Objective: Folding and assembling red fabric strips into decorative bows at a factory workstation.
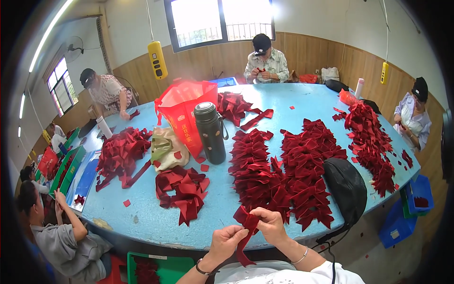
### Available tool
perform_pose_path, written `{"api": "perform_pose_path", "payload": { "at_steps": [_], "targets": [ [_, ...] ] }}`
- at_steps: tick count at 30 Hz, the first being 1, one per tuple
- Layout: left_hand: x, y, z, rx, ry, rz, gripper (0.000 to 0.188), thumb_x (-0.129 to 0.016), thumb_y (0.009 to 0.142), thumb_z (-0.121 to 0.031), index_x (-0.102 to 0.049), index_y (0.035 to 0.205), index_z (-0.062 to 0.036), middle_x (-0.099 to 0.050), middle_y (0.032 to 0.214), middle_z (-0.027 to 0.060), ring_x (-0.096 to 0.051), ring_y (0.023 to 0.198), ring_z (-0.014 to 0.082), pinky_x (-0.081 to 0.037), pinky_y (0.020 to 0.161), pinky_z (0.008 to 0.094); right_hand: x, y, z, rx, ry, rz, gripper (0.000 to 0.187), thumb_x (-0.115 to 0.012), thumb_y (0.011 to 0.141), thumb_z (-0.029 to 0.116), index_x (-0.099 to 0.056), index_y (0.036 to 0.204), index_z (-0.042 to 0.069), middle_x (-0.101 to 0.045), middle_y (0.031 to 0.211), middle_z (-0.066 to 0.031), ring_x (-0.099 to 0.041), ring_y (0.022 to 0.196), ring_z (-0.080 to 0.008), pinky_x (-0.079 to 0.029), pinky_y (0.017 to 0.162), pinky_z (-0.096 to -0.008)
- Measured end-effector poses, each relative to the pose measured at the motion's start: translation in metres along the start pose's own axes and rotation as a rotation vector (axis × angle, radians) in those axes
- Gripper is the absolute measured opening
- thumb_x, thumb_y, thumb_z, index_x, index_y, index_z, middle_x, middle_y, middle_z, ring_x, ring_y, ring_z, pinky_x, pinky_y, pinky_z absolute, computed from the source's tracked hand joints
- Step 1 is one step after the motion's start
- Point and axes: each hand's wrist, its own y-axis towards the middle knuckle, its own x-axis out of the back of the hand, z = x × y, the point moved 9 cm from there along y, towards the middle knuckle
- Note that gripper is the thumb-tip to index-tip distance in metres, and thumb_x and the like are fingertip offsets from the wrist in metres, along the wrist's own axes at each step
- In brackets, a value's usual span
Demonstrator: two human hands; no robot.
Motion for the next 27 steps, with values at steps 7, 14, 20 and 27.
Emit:
{"api": "perform_pose_path", "payload": {
  "at_steps": [7,14,20,27],
  "targets": [
    [0.002,-0.006,-0.001,-0.017,0.076,0.109,0.013,-0.069,0.085,-0.009,-0.071,0.094,0.0002,-0.062,0.068,-0.002,-0.05,0.058,0.0022,-0.039,0.05,0.0183,-0.001,-0.004,-0.022,-0.162,0.231,0.031,0.017,-0.063,0.087,0.003,-0.065,0.102,-0.004,-0.067,0.09,-0.0073,-0.062,0.076,-0.0109,-0.051,0.066,-0.0225],
    [0.007,-0.015,-0.014,-0.223,0.296,0.182,0.015,-0.067,0.086,-0.009,-0.07,0.099,-0.0003,-0.064,0.073,-0.0001,-0.055,0.062,0.0039,-0.045,0.054,0.0192,-0.003,-0.002,-0.033,-0.158,0.279,0.029,0.021,-0.062,0.088,0.009,-0.065,0.105,-0.004,-0.067,0.086,-0.0067,-0.062,0.069,-0.0106,-0.05,0.057,-0.0238],
    [0.018,-0.018,0.022,0.125,0.075,0.182,0.015,-0.068,0.086,-0.009,-0.07,0.098,-0.0001,-0.066,0.076,0.0015,-0.057,0.065,0.0055,-0.046,0.057,0.0191,-0.005,-0.002,-0.031,-0.196,0.273,0.038,0.021,-0.062,0.088,0.009,-0.065,0.105,-0.003,-0.068,0.087,-0.0065,-0.062,0.07,-0.0102,-0.05,0.056,-0.0235],
    [0.015,-0.019,0.01,0.066,0.101,0.223,0.017,-0.069,0.085,-0.01,-0.07,0.098,-0.0001,-0.067,0.077,0.0015,-0.057,0.066,0.0056,-0.046,0.059,0.0191,-0.002,0.0,-0.033,-0.225,0.373,0.036,0.019,-0.062,0.087,0.003,-0.064,0.105,-0.004,-0.068,0.09,-0.0078,-0.064,0.073,-0.0112,-0.053,0.063,-0.0226]
  ]
}}
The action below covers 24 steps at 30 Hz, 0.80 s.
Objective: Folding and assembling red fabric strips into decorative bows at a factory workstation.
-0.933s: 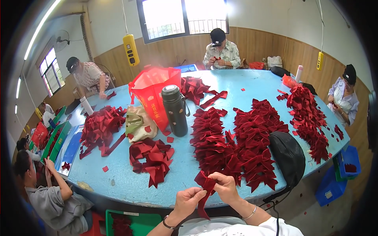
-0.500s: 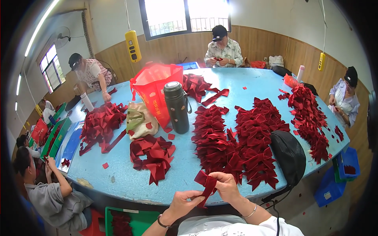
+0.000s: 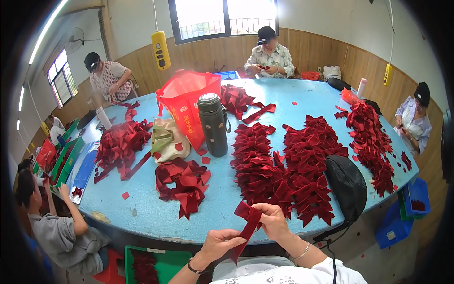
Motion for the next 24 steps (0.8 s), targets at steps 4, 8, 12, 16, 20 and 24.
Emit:
{"api": "perform_pose_path", "payload": {
  "at_steps": [4,8,12,16,20,24],
  "targets": [
    [0.002,0.002,0.001,-0.054,0.086,0.033,0.018,-0.07,0.084,-0.011,-0.07,0.099,0.0001,-0.068,0.079,0.0015,-0.057,0.067,0.0052,-0.046,0.06,0.0191,-0.002,0.0,-0.002,-0.012,0.019,0.021,0.019,-0.062,0.087,0.002,-0.064,0.105,-0.004,-0.068,0.091,-0.008,-0.065,0.073,-0.0115,-0.054,0.064,-0.0229],
    [0.003,-0.001,0.0,-0.059,0.139,0.052,0.019,-0.07,0.084,-0.011,-0.07,0.099,0.0006,-0.069,0.079,0.0014,-0.057,0.067,0.0051,-0.046,0.06,0.0196,0.0,-0.002,-0.005,-0.025,0.009,0.015,0.019,-0.062,0.087,0.002,-0.064,0.105,-0.004,-0.068,0.091,-0.0085,-0.065,0.075,-0.0117,-0.054,0.065,-0.0233],
    [0.006,-0.006,0.014,0.068,0.061,0.026,0.018,-0.07,0.083,-0.008,-0.069,0.098,0.0011,-0.068,0.077,0.002,-0.056,0.067,0.0055,-0.045,0.06,0.0205,-0.003,-0.003,0.0,0.009,-0.014,-0.021,0.019,-0.061,0.088,0.007,-0.066,0.104,-0.002,-0.067,0.084,-0.0051,-0.06,0.065,-0.0091,-0.048,0.054,-0.0221],
    [0.015,-0.01,0.007,-0.027,0.106,-0.046,0.013,-0.07,0.081,-0.002,-0.069,0.093,0.0013,-0.065,0.079,0.0049,-0.056,0.068,0.0075,-0.044,0.059,0.0218,-0.003,-0.001,-0.004,-0.011,-0.026,-0.04,0.019,-0.061,0.088,0.006,-0.066,0.103,-0.003,-0.067,0.083,-0.0057,-0.059,0.065,-0.0091,-0.048,0.055,-0.0224],
    [0.016,-0.008,-0.057,-0.424,0.449,-0.113,0.017,-0.073,0.074,0.003,-0.069,0.09,-0.0015,-0.062,0.08,0.0089,-0.058,0.068,0.0143,-0.044,0.06,0.0249,0.0,0.005,0.005,-0.027,-0.001,-0.052,0.02,-0.065,0.085,0.005,-0.064,0.103,-0.004,-0.068,0.089,-0.0061,-0.063,0.073,-0.0106,-0.052,0.062,-0.0238],
    [0.011,-0.013,-0.097,-0.578,0.703,-0.142,0.022,-0.075,0.07,0.005,-0.07,0.09,-0.0033,-0.061,0.078,0.0086,-0.057,0.066,0.0165,-0.044,0.057,0.0269,-0.005,0.005,0.013,0.026,-0.016,-0.017,0.019,-0.064,0.086,0.006,-0.064,0.103,-0.003,-0.068,0.089,-0.0063,-0.062,0.072,-0.0091,-0.05,0.06,-0.0226]
  ]
}}
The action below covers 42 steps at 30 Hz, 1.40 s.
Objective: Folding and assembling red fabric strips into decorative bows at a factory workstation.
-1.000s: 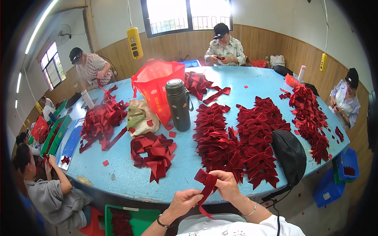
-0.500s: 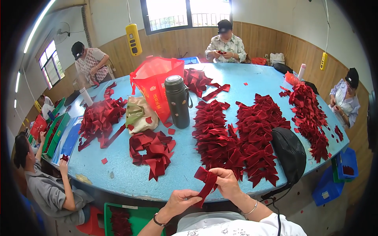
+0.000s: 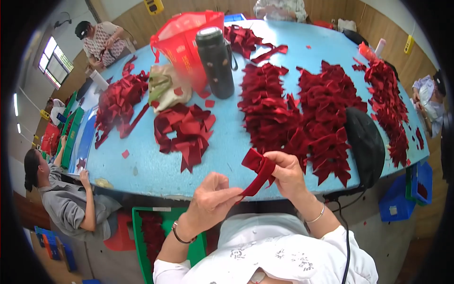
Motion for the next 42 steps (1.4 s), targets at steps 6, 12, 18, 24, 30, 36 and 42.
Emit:
{"api": "perform_pose_path", "payload": {
  "at_steps": [6,12,18,24,30,36,42],
  "targets": [
    [-0.004,-0.008,0.008,0.094,-0.224,0.209,0.023,-0.075,0.068,0.006,-0.069,0.09,0.0015,-0.062,0.073,0.01,-0.058,0.064,0.0197,-0.044,0.054,0.0295,-0.008,-0.006,-0.008,-0.043,-0.048,0.035,0.018,-0.064,0.087,0.008,-0.064,0.102,-0.003,-0.067,0.086,-0.0053,-0.06,0.071,-0.0078,-0.048,0.058,-0.0203],
    [0.001,-0.005,0.009,0.115,-0.348,0.141,0.021,-0.074,0.07,0.006,-0.068,0.09,0.0061,-0.066,0.075,0.0122,-0.062,0.068,0.0218,-0.047,0.059,0.0284,-0.009,-0.009,-0.013,-0.032,-0.04,0.051,0.018,-0.065,0.088,0.01,-0.065,0.1,-0.004,-0.065,0.088,-0.0055,-0.059,0.07,-0.0078,-0.047,0.058,-0.0195],
    [0.005,0.005,0.008,0.166,-0.379,0.137,0.018,-0.074,0.071,0.005,-0.067,0.088,0.0063,-0.068,0.078,0.0125,-0.063,0.072,0.0217,-0.048,0.063,0.0291,-0.009,-0.009,-0.013,0.0,-0.065,0.067,0.017,-0.065,0.088,0.009,-0.065,0.098,-0.005,-0.064,0.09,-0.0063,-0.058,0.07,-0.0077,-0.046,0.058,-0.0195],
    [0.014,0.016,0.001,0.128,-0.233,0.033,0.018,-0.074,0.072,0.005,-0.067,0.088,0.0064,-0.067,0.079,0.0131,-0.062,0.073,0.0216,-0.049,0.064,0.0299,-0.015,-0.009,-0.008,0.023,-0.088,0.103,0.017,-0.065,0.088,0.009,-0.066,0.098,-0.005,-0.063,0.088,-0.0064,-0.056,0.069,-0.0077,-0.046,0.057,-0.02],
    [0.024,0.021,-0.03,-0.214,0.231,-0.239,0.022,-0.074,0.072,0.006,-0.066,0.092,0.0061,-0.065,0.083,0.0151,-0.063,0.074,0.0247,-0.05,0.065,0.0316,-0.024,-0.01,-0.002,0.115,-0.196,0.117,0.014,-0.063,0.089,0.006,-0.066,0.098,-0.004,-0.062,0.081,-0.0042,-0.058,0.062,-0.0083,-0.047,0.05,-0.0218],
    [0.002,0.009,-0.032,-0.333,0.35,-0.397,0.029,-0.074,0.069,0.007,-0.066,0.097,0.0044,-0.065,0.088,0.0155,-0.062,0.073,0.0281,-0.051,0.062,0.0334,-0.028,-0.012,0.001,0.155,-0.208,0.11,0.014,-0.063,0.088,0.005,-0.065,0.098,-0.004,-0.061,0.085,-0.005,-0.057,0.065,-0.0083,-0.046,0.052,-0.0209],
    [-0.016,-0.004,0.006,0.03,0.093,-0.401,0.028,-0.074,0.07,0.006,-0.068,0.097,0.0012,-0.065,0.088,0.0136,-0.061,0.074,0.0259,-0.05,0.065,0.0318,-0.021,-0.012,0.003,0.126,-0.251,0.026,0.018,-0.064,0.08,-0.002,-0.064,0.098,-0.005,-0.063,0.092,-0.0063,-0.056,0.075,-0.009,-0.048,0.062,-0.0204]
  ]
}}
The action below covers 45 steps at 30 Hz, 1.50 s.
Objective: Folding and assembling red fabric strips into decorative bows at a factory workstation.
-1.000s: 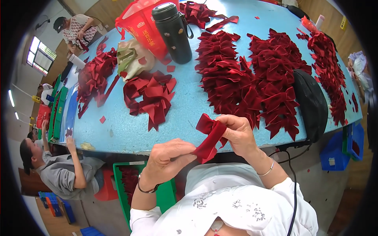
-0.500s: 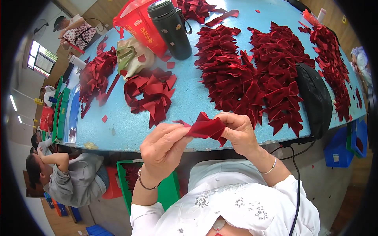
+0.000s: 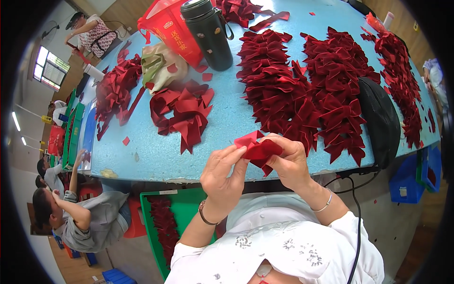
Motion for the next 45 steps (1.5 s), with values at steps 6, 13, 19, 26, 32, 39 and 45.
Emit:
{"api": "perform_pose_path", "payload": {
  "at_steps": [6,13,19,26,32,39,45],
  "targets": [
    [-0.001,0.0,0.004,0.028,0.009,0.03,0.021,-0.074,0.075,0.001,-0.069,0.095,-0.0006,-0.067,0.091,0.0122,-0.061,0.071,0.0163,-0.046,0.061,0.0248,0.0,-0.001,0.002,0.107,-0.111,0.003,0.023,-0.062,0.076,-0.007,-0.064,0.098,-0.005,-0.063,0.092,-0.0067,-0.057,0.075,-0.0093,-0.048,0.06,-0.021],
    [0.007,0.006,0.008,0.113,0.002,0.029,0.021,-0.075,0.074,0.001,-0.07,0.094,-0.001,-0.066,0.09,0.011,-0.06,0.07,0.0171,-0.046,0.06,0.0248,-0.002,-0.001,0.001,0.064,-0.062,0.02,0.021,-0.064,0.077,-0.005,-0.064,0.098,-0.005,-0.062,0.092,-0.0072,-0.057,0.072,-0.0093,-0.048,0.058,-0.0208],
    [0.005,-0.001,-0.003,-0.009,0.098,-0.045,0.028,-0.075,0.07,0.004,-0.07,0.097,-0.0023,-0.066,0.09,0.0125,-0.062,0.074,0.0223,-0.05,0.063,0.0284,-0.004,-0.001,0.001,0.096,-0.053,0.015,0.019,-0.064,0.081,-0.003,-0.064,0.1,-0.004,-0.061,0.092,-0.0082,-0.057,0.071,-0.0093,-0.049,0.055,-0.0205],
    [-0.006,-0.007,0.024,0.289,-0.135,0.058,0.029,-0.075,0.07,0.003,-0.069,0.098,-0.001,-0.067,0.094,0.0139,-0.062,0.076,0.0227,-0.05,0.066,0.0287,-0.003,-0.001,0.008,0.171,-0.175,-0.004,0.019,-0.061,0.081,-0.005,-0.064,0.1,-0.004,-0.06,0.091,-0.0086,-0.057,0.069,-0.0091,-0.048,0.052,-0.0204],
    [-0.012,0.004,0.009,0.168,-0.032,0.113,0.029,-0.076,0.07,0.002,-0.069,0.098,0.0004,-0.067,0.093,0.0122,-0.062,0.079,0.0194,-0.049,0.068,0.0276,0.001,0.004,0.01,0.241,-0.318,-0.025,0.022,-0.058,0.078,-0.012,-0.063,0.097,-0.003,-0.06,0.087,-0.0086,-0.058,0.066,-0.0103,-0.048,0.052,-0.0218],
    [-0.013,0.005,0.008,0.161,0.033,0.112,0.026,-0.076,0.069,0.003,-0.07,0.094,0.0,-0.067,0.088,0.0114,-0.061,0.075,0.0183,-0.049,0.065,0.0271,-0.001,-0.001,0.014,0.23,-0.352,-0.058,0.024,-0.056,0.076,-0.015,-0.064,0.095,-0.003,-0.06,0.086,-0.0079,-0.057,0.064,-0.0112,-0.048,0.051,-0.0231],
    [-0.014,-0.008,0.015,0.183,-0.002,0.054,0.025,-0.075,0.067,0.003,-0.067,0.091,-0.0002,-0.065,0.085,0.0114,-0.059,0.074,0.0264,-0.048,0.064,0.0325,0.0,-0.002,0.01,0.254,-0.423,-0.049,0.022,-0.057,0.075,-0.014,-0.065,0.092,-0.002,-0.06,0.086,-0.0075,-0.057,0.064,-0.0113,-0.047,0.051,-0.0238]
  ]
}}
